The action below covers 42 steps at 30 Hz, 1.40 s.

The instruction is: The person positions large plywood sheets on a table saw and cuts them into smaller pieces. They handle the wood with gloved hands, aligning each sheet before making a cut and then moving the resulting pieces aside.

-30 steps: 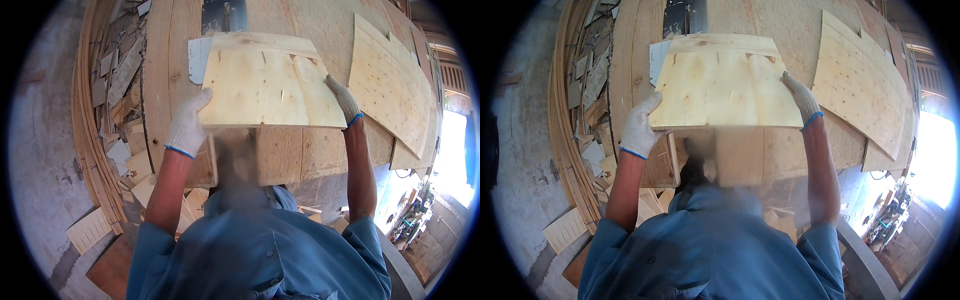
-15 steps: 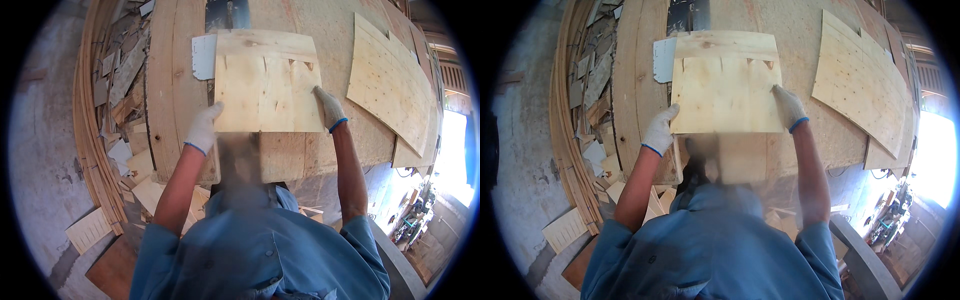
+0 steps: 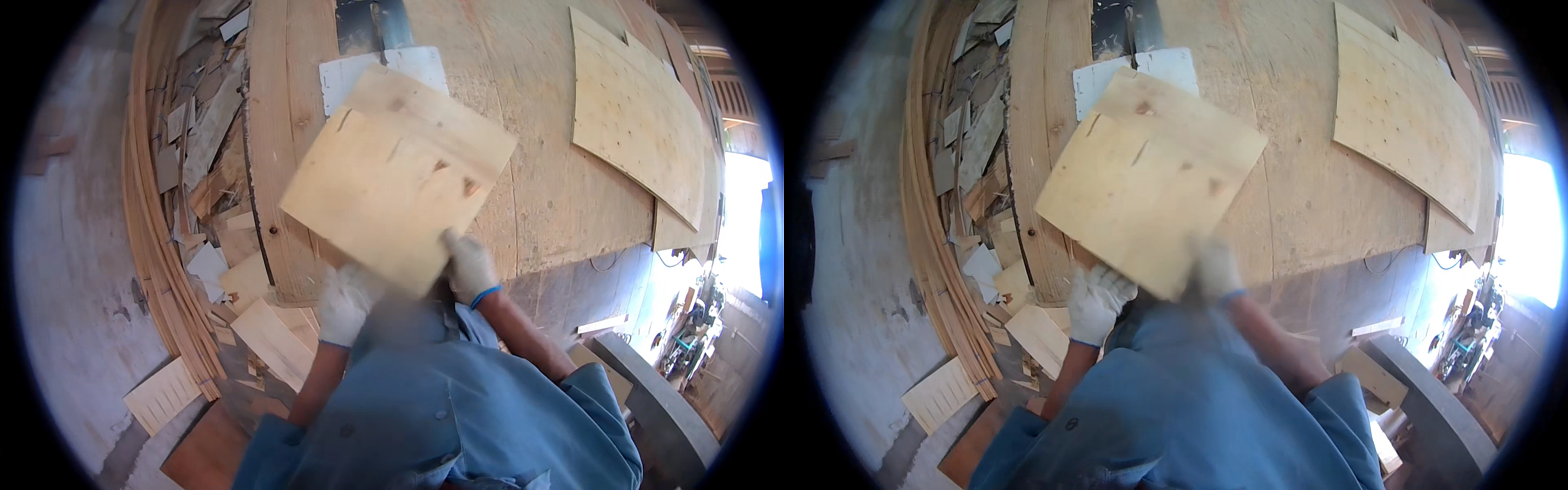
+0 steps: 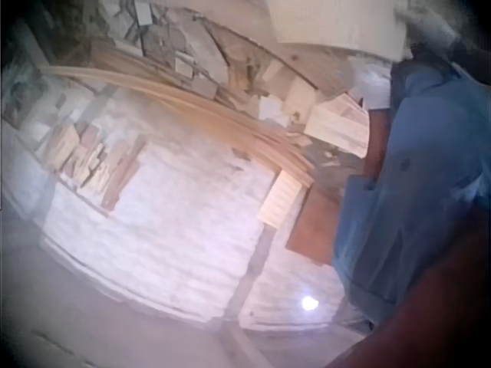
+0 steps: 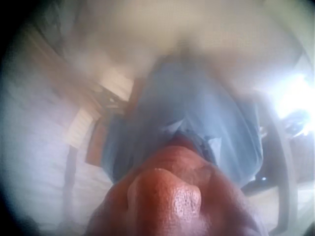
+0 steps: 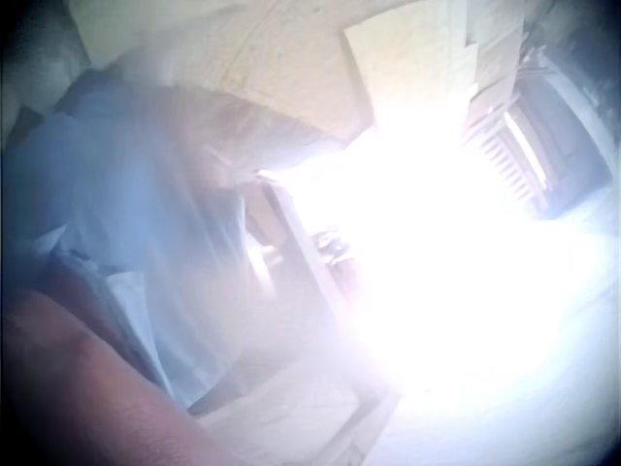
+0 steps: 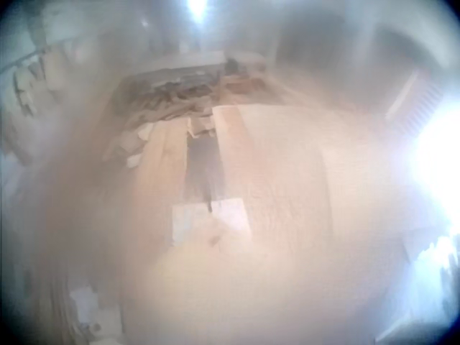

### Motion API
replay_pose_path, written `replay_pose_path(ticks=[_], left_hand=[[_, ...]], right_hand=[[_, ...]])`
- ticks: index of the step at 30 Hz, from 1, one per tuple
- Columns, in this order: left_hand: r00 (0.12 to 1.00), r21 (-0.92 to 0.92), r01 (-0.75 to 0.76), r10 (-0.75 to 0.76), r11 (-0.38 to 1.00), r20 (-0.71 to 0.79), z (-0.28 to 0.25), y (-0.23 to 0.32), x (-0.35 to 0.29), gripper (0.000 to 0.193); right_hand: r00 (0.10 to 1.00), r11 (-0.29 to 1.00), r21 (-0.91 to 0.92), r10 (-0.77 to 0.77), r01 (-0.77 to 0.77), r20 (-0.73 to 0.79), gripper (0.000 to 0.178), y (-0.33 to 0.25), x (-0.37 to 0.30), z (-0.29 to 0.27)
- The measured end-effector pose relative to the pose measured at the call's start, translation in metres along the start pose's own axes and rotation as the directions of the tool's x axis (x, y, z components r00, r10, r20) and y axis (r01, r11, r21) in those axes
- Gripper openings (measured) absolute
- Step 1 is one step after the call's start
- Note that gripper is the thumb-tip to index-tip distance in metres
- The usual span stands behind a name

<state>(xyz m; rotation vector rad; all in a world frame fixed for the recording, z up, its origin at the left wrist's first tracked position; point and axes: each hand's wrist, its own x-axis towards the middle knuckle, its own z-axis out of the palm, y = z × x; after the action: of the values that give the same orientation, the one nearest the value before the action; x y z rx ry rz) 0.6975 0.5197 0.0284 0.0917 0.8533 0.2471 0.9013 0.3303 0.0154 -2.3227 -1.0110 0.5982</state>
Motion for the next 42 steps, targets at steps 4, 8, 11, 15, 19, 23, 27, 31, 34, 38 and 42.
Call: replay_pose_path(ticks=[4, 8, 11, 15, 19, 23, 27, 31, 34, 38, 42], left_hand=[[0.981, 0.27, -0.163, 0.185, 0.949, -0.057, -0.014, 0.017, -0.011, 0.05], [0.853, 0.728, -0.384, 0.52, 0.567, 0.045, -0.091, 0.074, 0.01, 0.051], [0.89, 0.638, -0.357, 0.456, 0.683, 0.01, -0.053, 0.11, 0.008, 0.049], [0.912, 0.601, -0.31, 0.41, 0.736, -0.032, -0.015, 0.153, 0.025, 0.048], [0.917, 0.631, -0.302, 0.398, 0.715, -0.011, 0.003, 0.187, 0.042, 0.047], [0.915, 0.671, -0.298, 0.402, 0.679, -0.001, -0.001, 0.213, 0.059, 0.044], [0.9, 0.73, -0.295, 0.436, 0.617, -0.005, -0.02, 0.237, 0.075, 0.045], [0.909, 0.744, -0.295, 0.417, 0.6, 0.023, -0.012, 0.239, 0.077, 0.046], [0.915, 0.729, -0.274, 0.404, 0.627, -0.004, -0.01, 0.244, 0.08, 0.046], [0.921, 0.738, -0.276, 0.389, 0.615, 0.021, -0.009, 0.246, 0.08, 0.046], [0.922, 0.736, -0.266, 0.386, 0.623, 0.007, 0.005, 0.245, 0.078, 0.046]], right_hand=[[0.923, 0.872, 0.428, 0.065, -0.238, 0.38, 0.02, -0.086, -0.007, -0.01], [0.988, 0.999, -0.031, 0.03, -0.035, -0.15, 0.029, -0.112, 0.009, -0.041], [0.931, 0.971, -0.069, 0.199, -0.23, -0.305, 0.037, -0.074, 0.042, -0.023], [0.894, 0.896, 0.218, 0.422, -0.387, -0.15, 0.037, -0.057, 0.062, 0.016], [0.93, 0.945, 0.248, 0.273, -0.212, -0.247, 0.033, -0.069, 0.07, 0.024], [0.911, 0.935, 0.259, 0.31, -0.241, -0.271, 0.034, -0.083, 0.083, 0.027], [0.904, 0.938, 0.267, 0.3, -0.221, -0.305, 0.036, -0.088, 0.09, 0.034], [0.892, 0.927, 0.283, 0.33, -0.245, -0.31, 0.036, -0.078, 0.095, 0.051], [0.889, 0.921, 0.303, 0.337, -0.244, -0.309, 0.036, -0.082, 0.097, 0.05], [0.899, 0.932, 0.264, 0.323, -0.248, -0.296, 0.036, -0.081, 0.1, 0.05], [0.897, 0.932, 0.242, 0.333, -0.268, -0.29, 0.034, -0.073, 0.106, 0.053]])
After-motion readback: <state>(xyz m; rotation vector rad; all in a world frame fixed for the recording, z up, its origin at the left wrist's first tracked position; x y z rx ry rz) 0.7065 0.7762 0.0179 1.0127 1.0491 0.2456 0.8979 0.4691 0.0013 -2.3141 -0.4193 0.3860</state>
